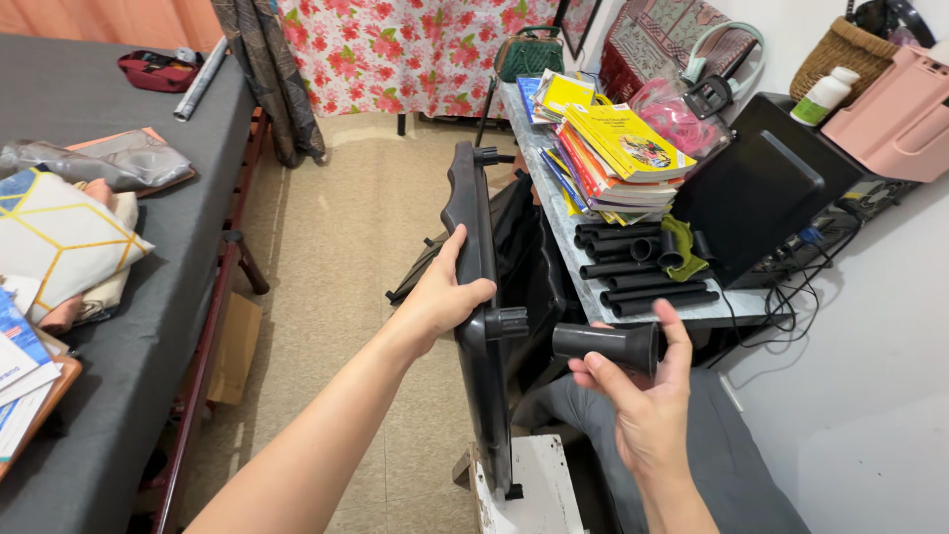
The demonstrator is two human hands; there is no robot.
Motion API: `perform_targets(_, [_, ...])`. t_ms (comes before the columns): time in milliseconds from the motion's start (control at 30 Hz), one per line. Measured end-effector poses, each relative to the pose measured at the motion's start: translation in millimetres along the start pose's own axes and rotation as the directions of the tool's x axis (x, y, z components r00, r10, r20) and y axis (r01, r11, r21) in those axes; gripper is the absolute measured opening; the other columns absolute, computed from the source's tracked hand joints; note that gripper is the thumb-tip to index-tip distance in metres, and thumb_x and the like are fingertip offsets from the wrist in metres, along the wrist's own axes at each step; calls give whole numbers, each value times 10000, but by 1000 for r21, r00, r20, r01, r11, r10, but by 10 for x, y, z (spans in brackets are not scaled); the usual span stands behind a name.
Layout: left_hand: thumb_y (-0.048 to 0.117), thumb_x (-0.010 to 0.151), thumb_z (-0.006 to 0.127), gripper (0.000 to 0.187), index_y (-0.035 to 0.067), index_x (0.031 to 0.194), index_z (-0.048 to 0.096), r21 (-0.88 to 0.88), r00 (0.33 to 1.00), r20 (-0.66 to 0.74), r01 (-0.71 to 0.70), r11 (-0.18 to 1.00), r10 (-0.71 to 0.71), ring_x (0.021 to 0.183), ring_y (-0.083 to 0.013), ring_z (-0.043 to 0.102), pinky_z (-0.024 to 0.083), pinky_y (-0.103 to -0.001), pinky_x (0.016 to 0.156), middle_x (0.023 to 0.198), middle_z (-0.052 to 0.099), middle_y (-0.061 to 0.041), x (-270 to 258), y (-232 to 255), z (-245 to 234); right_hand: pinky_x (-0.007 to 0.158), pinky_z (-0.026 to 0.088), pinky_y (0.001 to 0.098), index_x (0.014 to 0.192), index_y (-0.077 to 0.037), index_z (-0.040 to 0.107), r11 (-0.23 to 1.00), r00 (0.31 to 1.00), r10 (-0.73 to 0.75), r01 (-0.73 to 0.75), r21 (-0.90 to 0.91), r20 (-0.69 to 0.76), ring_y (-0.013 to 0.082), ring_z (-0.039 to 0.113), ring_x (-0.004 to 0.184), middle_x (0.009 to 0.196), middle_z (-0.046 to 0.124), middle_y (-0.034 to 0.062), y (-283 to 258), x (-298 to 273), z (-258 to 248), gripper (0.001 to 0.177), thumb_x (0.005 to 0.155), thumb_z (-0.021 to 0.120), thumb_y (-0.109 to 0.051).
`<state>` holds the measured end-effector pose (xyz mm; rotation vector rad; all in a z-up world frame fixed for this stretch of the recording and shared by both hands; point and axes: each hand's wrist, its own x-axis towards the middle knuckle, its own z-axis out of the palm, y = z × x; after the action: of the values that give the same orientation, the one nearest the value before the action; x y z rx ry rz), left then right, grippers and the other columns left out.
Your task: The person wipes several black plastic furniture components with a green cloth, then picks up a mesh frame and attaches a plastic leg to it. The person continues to connect additional plastic parts to the frame.
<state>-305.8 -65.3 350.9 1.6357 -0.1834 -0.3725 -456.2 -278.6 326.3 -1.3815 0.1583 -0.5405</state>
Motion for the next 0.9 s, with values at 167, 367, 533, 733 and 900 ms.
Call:
perform_targets(167, [99,781,713,1021,152,1641,165,-58,993,89,-68,996,73,966,-139,642,525,-269,847,1236,657,-138,-28,-93,-101,869,618,435,1331,-35,439,992,992,21,-36,120,122,333,727,1000,1238,626,211,-205,-62,156,499,874,615,65])
perform_targets(367, [69,769,722,1011,133,1623,184,-105,978,173,-101,989,118,1104,-156,663,529,-270,928,1376,615,-124,-66,-131,-179,922,611,484,1264,-17,463,993,955,34,-65,96,296,358,733,1039,1204,622,206,-199,-108,52,454,841,625,24])
perform_targets(533, [65,768,718,1012,159,1631,199,-96,976,197,-78,992,96,1099,-169,664,521,-274,942,1369,637,-151,-132,-74,-170,900,571,413,1189,-2,508,994,930,19,23,-110,367,257,700,1000,1193,642,176,-180,-47,37,426,813,709,15])
perform_targets(733, [53,786,745,996,172,1624,221,-13,982,175,-66,998,67,1178,-169,646,495,-277,993,1414,601,-148,-107,11,-178,901,537,320,1162,-40,637,651,853,-126,457,-606,507,183,704,972,1061,706,83,-405,45,32,461,727,788,-62])
perform_targets(900, [23,786,699,994,197,1626,195,-107,986,147,93,990,-77,1146,-236,689,540,-302,972,1383,615,-196,-13,0,-50,888,547,320,1322,-77,639,497,705,-92,645,-581,703,240,696,1028,1165,680,106,-650,193,15,595,739,757,-75])
